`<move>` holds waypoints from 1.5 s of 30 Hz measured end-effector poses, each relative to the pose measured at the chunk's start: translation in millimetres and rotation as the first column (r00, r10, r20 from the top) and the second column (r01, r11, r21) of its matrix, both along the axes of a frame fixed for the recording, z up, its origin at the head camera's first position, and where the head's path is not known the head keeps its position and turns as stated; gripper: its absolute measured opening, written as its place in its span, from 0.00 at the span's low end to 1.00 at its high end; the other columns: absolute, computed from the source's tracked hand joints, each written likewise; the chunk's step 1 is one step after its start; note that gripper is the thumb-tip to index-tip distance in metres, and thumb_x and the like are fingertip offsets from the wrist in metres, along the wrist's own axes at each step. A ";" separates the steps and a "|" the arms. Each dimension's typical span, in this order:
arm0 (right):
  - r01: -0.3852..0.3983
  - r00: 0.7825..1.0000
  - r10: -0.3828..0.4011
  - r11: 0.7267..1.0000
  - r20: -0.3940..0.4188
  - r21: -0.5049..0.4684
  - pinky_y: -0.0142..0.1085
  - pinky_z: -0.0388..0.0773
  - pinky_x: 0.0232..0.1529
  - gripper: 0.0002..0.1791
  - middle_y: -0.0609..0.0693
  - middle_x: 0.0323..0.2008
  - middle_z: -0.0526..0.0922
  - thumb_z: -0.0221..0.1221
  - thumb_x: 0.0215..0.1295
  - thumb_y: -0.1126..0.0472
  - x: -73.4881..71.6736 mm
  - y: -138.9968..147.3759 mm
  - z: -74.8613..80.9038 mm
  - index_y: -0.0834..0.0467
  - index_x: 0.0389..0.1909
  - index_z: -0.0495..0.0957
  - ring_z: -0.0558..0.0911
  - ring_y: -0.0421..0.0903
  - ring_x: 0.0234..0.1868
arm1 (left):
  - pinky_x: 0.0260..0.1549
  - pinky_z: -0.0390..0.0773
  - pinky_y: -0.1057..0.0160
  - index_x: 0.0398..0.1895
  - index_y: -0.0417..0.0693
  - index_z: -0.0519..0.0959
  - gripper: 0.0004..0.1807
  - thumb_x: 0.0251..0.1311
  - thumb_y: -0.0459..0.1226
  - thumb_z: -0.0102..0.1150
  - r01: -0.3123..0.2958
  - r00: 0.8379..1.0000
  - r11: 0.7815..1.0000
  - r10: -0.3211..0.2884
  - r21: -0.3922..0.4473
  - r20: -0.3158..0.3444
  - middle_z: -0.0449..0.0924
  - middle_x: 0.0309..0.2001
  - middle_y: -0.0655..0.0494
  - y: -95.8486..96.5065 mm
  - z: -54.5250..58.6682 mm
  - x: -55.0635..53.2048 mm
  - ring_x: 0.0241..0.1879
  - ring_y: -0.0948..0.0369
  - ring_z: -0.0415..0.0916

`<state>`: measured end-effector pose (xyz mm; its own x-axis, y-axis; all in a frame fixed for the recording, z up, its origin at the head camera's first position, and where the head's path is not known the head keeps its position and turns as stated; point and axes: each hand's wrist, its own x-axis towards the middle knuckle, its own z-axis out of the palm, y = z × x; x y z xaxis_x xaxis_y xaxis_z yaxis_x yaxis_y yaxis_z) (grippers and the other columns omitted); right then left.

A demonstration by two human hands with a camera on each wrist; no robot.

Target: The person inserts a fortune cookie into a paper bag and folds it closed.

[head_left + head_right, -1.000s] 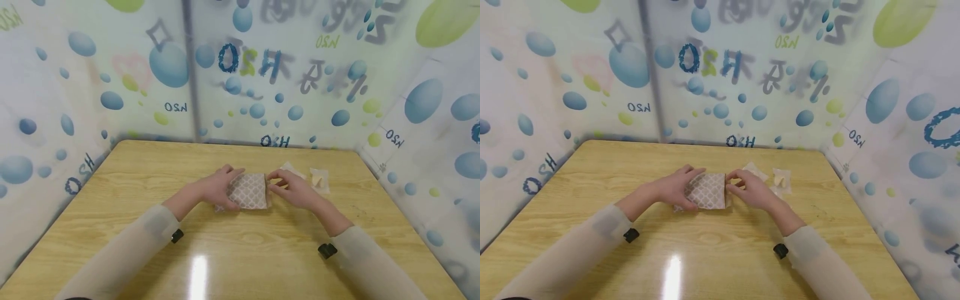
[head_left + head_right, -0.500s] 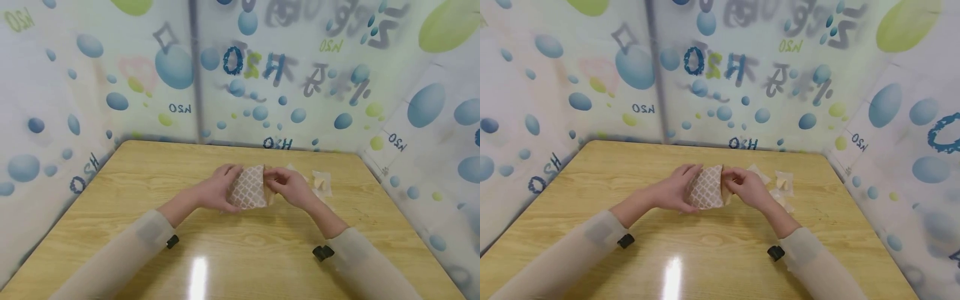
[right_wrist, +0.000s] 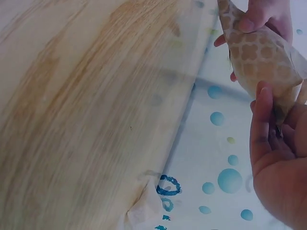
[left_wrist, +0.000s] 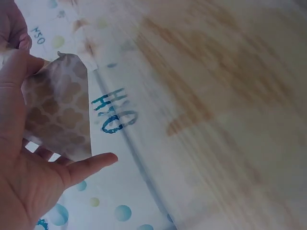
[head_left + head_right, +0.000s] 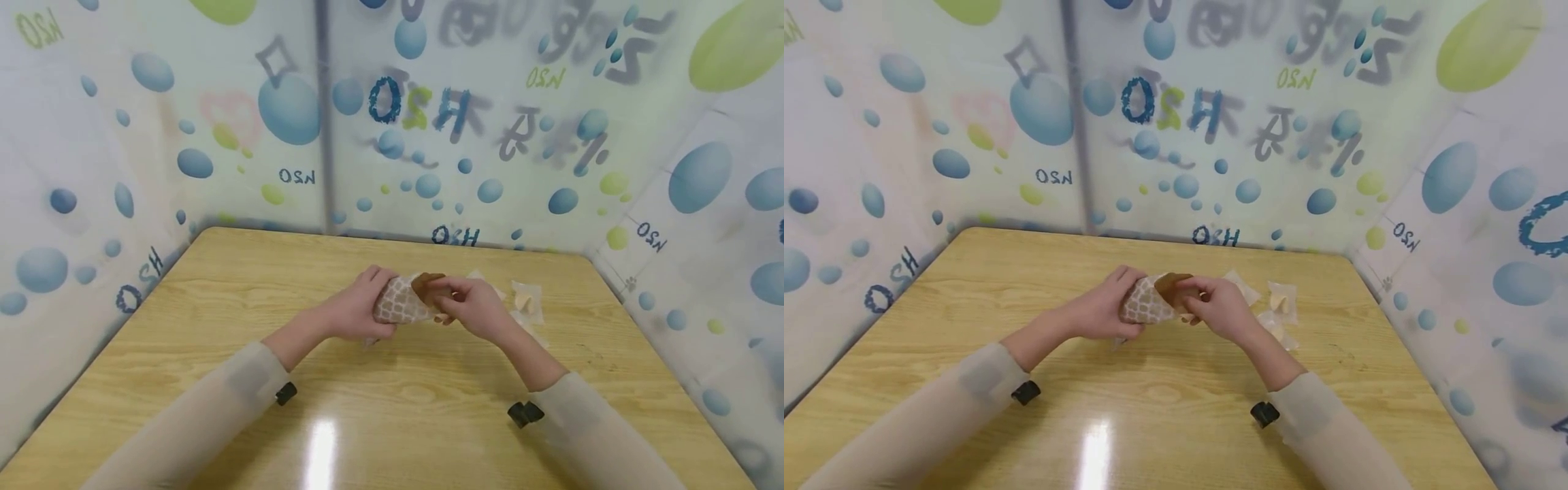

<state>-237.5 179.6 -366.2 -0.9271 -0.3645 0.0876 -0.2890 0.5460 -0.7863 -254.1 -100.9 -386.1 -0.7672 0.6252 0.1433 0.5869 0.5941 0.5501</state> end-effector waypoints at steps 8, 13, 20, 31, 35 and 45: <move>0.042 0.998 -0.039 0.998 -0.050 0.052 0.34 0.76 0.27 0.19 0.63 0.48 0.93 0.64 0.80 0.59 1.3 -3.0 7.9 0.57 0.67 0.86 0.88 0.50 0.36 | 0.75 0.72 0.38 0.91 0.52 0.44 0.72 0.51 0.46 0.86 0.001 1.000 1.000 -0.001 0.009 -0.024 0.56 0.80 0.36 4.8 1.2 1.8 0.79 0.39 0.58; 0.025 1.000 -0.025 0.999 -0.003 0.039 0.45 0.88 0.33 0.19 0.65 0.49 0.91 0.61 0.81 0.61 2.1 -2.4 11.0 0.57 0.68 0.85 0.86 0.46 0.27 | 0.66 0.79 0.45 0.86 0.50 0.58 0.57 0.55 0.37 0.81 0.006 1.000 0.998 -0.006 0.058 -0.001 0.64 0.68 0.42 1.9 0.1 -1.4 0.64 0.49 0.69; 0.041 0.999 -0.041 0.999 0.024 0.022 0.42 0.83 0.27 0.19 0.62 0.45 0.92 0.62 0.81 0.61 2.2 -0.9 11.8 0.57 0.68 0.86 0.89 0.61 0.32 | 0.71 0.77 0.42 0.88 0.46 0.52 0.63 0.55 0.38 0.83 0.021 1.000 0.998 -0.022 0.058 0.022 0.61 0.72 0.37 0.5 0.4 -1.8 0.68 0.45 0.67; 0.039 0.999 -0.039 0.999 0.035 0.004 0.56 0.90 0.44 0.19 0.65 0.66 0.86 0.60 0.81 0.63 1.1 4.9 12.4 0.59 0.68 0.85 0.92 0.47 0.33 | 0.68 0.77 0.43 0.85 0.48 0.59 0.54 0.57 0.33 0.79 0.040 0.999 0.995 -0.043 0.092 0.030 0.67 0.69 0.43 -7.0 2.8 -3.0 0.65 0.49 0.70; 0.045 0.997 -0.045 0.999 0.055 -0.006 0.56 0.90 0.47 0.20 0.65 0.66 0.85 0.61 0.82 0.61 0.9 7.1 11.2 0.59 0.69 0.84 0.93 0.45 0.34 | 0.67 0.79 0.45 0.84 0.48 0.62 0.51 0.59 0.35 0.79 0.058 0.998 0.994 -0.061 0.098 0.027 0.69 0.70 0.44 -9.1 2.6 -3.7 0.65 0.50 0.72; -0.014 0.998 0.018 0.998 0.063 -0.069 0.52 0.91 0.46 0.21 0.63 0.61 0.88 0.62 0.82 0.57 3.9 22.5 8.3 0.59 0.70 0.83 0.92 0.60 0.42 | 0.67 0.80 0.43 0.82 0.43 0.65 0.49 0.57 0.34 0.80 0.052 0.997 0.988 -0.058 0.143 0.041 0.72 0.73 0.43 -12.1 3.0 -2.8 0.68 0.48 0.74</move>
